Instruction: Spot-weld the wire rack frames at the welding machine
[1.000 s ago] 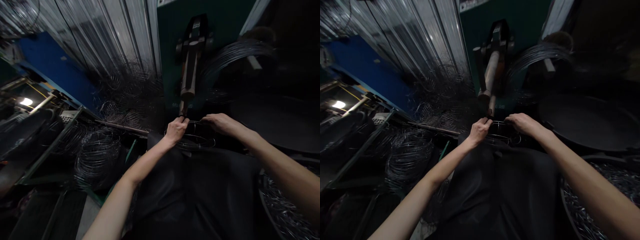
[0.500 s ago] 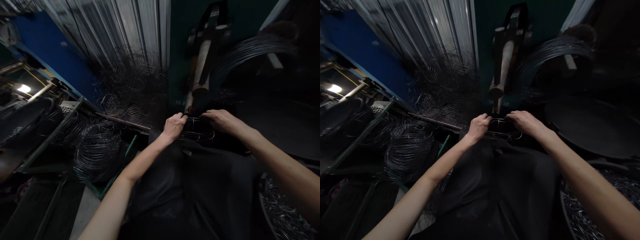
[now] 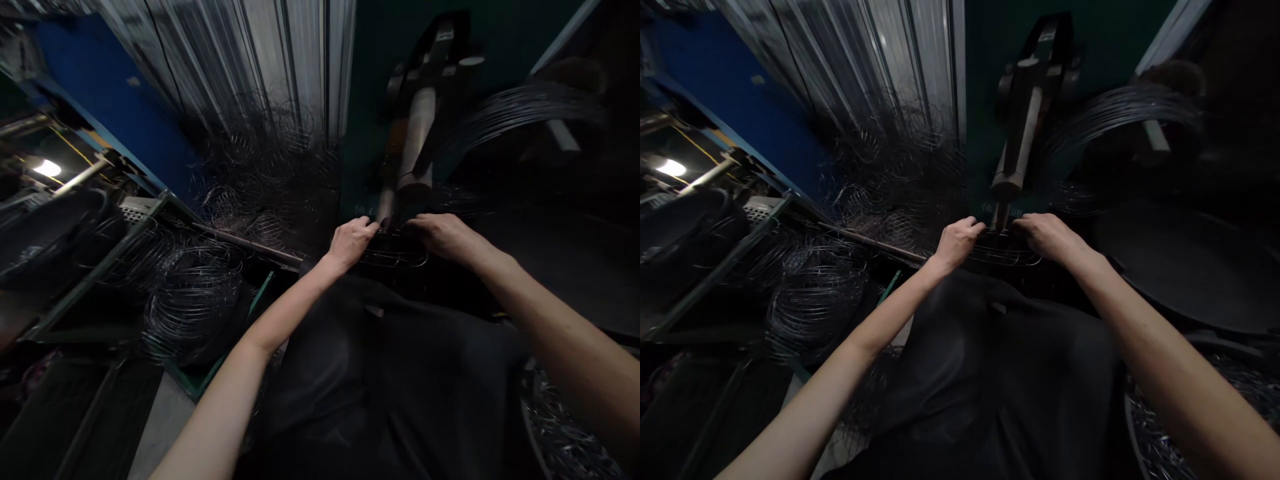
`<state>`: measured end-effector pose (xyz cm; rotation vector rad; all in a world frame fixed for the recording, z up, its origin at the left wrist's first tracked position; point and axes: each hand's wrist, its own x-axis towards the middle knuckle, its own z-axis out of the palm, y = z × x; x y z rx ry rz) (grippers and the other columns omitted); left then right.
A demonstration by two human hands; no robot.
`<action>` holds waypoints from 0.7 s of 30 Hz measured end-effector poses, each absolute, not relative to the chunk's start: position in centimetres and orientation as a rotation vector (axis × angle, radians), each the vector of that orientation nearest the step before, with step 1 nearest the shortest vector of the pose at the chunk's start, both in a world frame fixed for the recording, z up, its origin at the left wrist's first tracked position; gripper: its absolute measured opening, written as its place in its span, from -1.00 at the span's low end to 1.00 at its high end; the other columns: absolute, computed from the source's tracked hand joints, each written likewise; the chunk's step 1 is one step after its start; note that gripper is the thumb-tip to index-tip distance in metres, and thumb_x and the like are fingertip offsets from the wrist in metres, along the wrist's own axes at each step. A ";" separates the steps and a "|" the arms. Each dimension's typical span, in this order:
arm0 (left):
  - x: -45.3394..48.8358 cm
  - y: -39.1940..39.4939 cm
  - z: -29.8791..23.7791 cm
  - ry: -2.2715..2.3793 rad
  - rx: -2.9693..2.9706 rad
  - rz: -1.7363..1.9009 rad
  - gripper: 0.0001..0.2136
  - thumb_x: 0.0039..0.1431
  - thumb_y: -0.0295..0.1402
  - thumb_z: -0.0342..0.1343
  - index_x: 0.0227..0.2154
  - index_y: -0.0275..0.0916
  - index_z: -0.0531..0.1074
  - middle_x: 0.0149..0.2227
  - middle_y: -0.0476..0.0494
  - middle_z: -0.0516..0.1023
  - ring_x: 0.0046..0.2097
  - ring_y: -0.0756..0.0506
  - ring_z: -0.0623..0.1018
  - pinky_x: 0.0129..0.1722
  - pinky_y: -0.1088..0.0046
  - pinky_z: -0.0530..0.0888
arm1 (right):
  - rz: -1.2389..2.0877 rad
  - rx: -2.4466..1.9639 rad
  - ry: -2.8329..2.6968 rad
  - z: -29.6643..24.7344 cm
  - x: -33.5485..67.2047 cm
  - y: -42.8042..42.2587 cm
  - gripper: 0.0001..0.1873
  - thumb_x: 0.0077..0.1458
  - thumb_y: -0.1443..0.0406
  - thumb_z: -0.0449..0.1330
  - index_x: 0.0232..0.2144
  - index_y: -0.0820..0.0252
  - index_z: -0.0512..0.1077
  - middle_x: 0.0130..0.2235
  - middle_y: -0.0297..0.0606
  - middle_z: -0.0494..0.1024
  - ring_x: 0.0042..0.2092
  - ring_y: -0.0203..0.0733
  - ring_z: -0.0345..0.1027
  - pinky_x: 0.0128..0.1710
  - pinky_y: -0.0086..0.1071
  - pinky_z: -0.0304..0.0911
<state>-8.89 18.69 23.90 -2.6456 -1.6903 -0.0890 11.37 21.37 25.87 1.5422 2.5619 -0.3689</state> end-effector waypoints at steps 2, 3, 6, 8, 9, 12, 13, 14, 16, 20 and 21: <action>-8.9 18.9 24.0 -1.683 -2.655 -0.084 -0.64 0.43 -0.52 -0.16 0.04 -0.18 0.51 -0.11 -0.21 0.54 -0.13 -0.07 0.55 -0.38 0.51 0.33 | -0.383 1.545 2.562 25.8 11.5 21.6 -0.47 0.14 0.57 -0.04 0.09 0.42 0.48 0.00 0.06 0.55 -0.01 -0.01 0.46 -0.04 -0.32 0.27; -8.9 19.0 24.0 -1.680 -2.661 -0.088 -0.64 0.43 -0.52 -0.16 0.05 -0.18 0.51 -0.11 -0.21 0.54 -0.13 -0.07 0.55 -0.38 0.51 0.33 | -0.386 1.544 2.565 25.7 11.5 21.7 -0.47 0.14 0.57 -0.04 0.09 0.41 0.49 0.00 0.05 0.56 0.00 -0.01 0.46 -0.04 -0.33 0.27; -8.9 19.2 23.8 -1.672 -2.669 -0.106 -0.64 0.43 -0.52 -0.16 0.05 -0.17 0.51 -0.11 -0.21 0.54 -0.13 -0.08 0.55 -0.39 0.50 0.33 | -0.371 1.535 2.575 25.6 11.7 21.9 -0.49 0.13 0.57 -0.03 0.05 0.37 0.52 -0.01 0.02 0.57 -0.01 -0.01 0.47 -0.06 -0.33 0.28; -8.9 19.3 23.6 -1.658 -2.664 -0.110 -0.63 0.44 -0.51 -0.17 0.05 -0.17 0.51 -0.12 -0.20 0.54 -0.14 -0.08 0.55 -0.38 0.49 0.33 | -0.359 1.532 2.590 25.3 11.9 22.1 -0.50 0.12 0.57 -0.01 0.03 0.35 0.53 -0.02 0.02 0.58 -0.02 -0.01 0.48 -0.06 -0.33 0.29; -8.9 19.3 23.4 -1.651 -2.661 -0.113 -0.63 0.45 -0.51 -0.18 0.05 -0.17 0.51 -0.13 -0.19 0.54 -0.14 -0.08 0.55 -0.38 0.48 0.33 | -0.358 1.533 2.600 25.2 12.0 22.2 -0.50 0.12 0.57 -0.01 0.02 0.35 0.54 -0.02 0.01 0.58 -0.03 -0.02 0.48 -0.07 -0.33 0.30; -8.9 19.6 23.0 -1.633 -2.656 -0.138 -0.63 0.45 -0.50 -0.19 0.05 -0.17 0.50 -0.14 -0.18 0.54 -0.15 -0.07 0.55 -0.38 0.48 0.32 | -0.356 1.546 2.653 24.4 12.5 22.5 -0.51 0.12 0.57 0.01 0.03 0.33 0.53 -0.03 0.00 0.59 -0.05 -0.05 0.49 -0.08 -0.35 0.30; -8.9 19.6 22.9 -1.627 -2.657 -0.150 -0.64 0.45 -0.49 -0.19 0.04 -0.17 0.50 -0.15 -0.18 0.54 -0.15 -0.06 0.55 -0.38 0.49 0.31 | -0.355 1.547 2.674 24.0 12.7 22.6 -0.51 0.12 0.57 0.01 0.02 0.33 0.54 -0.03 0.00 0.59 -0.06 -0.06 0.49 -0.07 -0.35 0.30; -9.0 19.7 22.7 -1.623 -2.656 -0.160 -0.65 0.45 -0.49 -0.18 0.03 -0.18 0.51 -0.15 -0.18 0.54 -0.15 -0.06 0.55 -0.38 0.49 0.31 | -0.355 1.549 2.692 23.6 12.9 22.7 -0.51 0.11 0.57 0.01 0.01 0.33 0.54 -0.03 0.00 0.59 -0.06 -0.07 0.48 -0.07 -0.35 0.29; -9.1 19.8 22.4 -1.618 -2.654 -0.175 -0.67 0.45 -0.50 -0.16 0.01 -0.19 0.51 -0.17 -0.17 0.54 -0.16 -0.05 0.54 -0.38 0.49 0.29 | -0.365 1.536 2.741 22.8 13.4 22.8 -0.51 0.11 0.57 0.01 0.01 0.34 0.54 -0.02 0.00 0.59 -0.07 -0.10 0.47 -0.08 -0.36 0.27; -9.4 20.0 22.0 -1.604 -2.677 -0.223 -0.71 0.47 -0.40 -0.12 -0.06 -0.19 0.53 -0.17 -0.15 0.54 -0.18 -0.04 0.54 -0.39 0.47 0.26 | -0.332 1.517 2.875 21.3 13.9 23.2 -0.62 0.24 0.46 0.01 -0.05 0.29 0.56 -0.09 -0.07 0.62 -0.14 -0.19 0.43 -0.13 -0.40 0.23; -9.4 20.1 22.0 -1.603 -2.680 -0.235 -0.72 0.47 -0.37 -0.11 -0.07 -0.20 0.53 -0.17 -0.15 0.55 -0.18 -0.04 0.54 -0.39 0.47 0.27 | -0.324 1.518 2.896 21.2 13.8 23.3 -0.65 0.28 0.41 0.01 -0.07 0.27 0.57 -0.11 -0.09 0.62 -0.17 -0.21 0.42 -0.15 -0.41 0.22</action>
